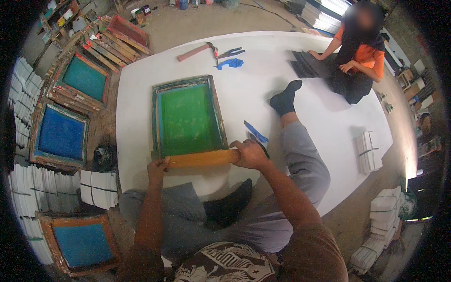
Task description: The person sits on the floor in a workshop and applies orange masking tape to the edges of a green screen printing frame. They tear strips of tape from a roll and press them along the wooden frame borders to seal the edges.
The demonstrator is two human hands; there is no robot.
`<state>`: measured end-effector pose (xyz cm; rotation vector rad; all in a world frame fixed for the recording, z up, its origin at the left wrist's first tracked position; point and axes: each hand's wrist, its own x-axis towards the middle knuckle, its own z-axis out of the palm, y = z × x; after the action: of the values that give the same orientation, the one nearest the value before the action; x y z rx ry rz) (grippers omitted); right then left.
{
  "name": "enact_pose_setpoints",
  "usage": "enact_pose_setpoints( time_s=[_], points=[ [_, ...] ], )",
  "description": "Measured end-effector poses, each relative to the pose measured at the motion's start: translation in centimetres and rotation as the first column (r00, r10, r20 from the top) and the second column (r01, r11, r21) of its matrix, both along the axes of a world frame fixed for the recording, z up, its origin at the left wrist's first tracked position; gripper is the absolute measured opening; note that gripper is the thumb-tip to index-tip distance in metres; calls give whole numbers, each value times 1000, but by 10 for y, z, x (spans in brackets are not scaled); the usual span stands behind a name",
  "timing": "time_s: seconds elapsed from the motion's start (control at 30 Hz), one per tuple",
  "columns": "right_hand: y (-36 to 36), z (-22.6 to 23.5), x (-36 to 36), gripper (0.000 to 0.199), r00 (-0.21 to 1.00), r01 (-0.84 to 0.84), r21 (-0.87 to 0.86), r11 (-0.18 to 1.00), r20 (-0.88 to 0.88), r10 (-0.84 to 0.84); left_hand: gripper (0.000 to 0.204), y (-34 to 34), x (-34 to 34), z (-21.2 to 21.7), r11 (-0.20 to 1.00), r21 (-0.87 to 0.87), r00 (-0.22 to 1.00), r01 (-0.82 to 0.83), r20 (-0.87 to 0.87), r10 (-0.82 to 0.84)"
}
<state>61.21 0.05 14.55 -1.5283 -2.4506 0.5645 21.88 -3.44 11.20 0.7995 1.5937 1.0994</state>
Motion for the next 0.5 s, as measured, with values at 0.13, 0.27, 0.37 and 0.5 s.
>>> enact_pose_setpoints(
  time_s=[0.13,0.27,0.37,0.5],
  points=[
    [-2,-3,13,61,990,25,-119,993,-134,-41,26,-2,-3,0,1000,4,999,24,-41,-24],
    [2,-5,22,64,992,-90,-116,989,78,100,25,2,-4,4,999,33,990,34,-141,-29],
    [3,1,26,64,992,-55,-83,995,113,64,25,0,-12,-2,1000,3,995,-6,-99,6],
    [1,-10,37,65,987,86,-158,984,-118,-105,24,-5,-18,-5,999,-30,995,14,-96,-17]
  ],
)
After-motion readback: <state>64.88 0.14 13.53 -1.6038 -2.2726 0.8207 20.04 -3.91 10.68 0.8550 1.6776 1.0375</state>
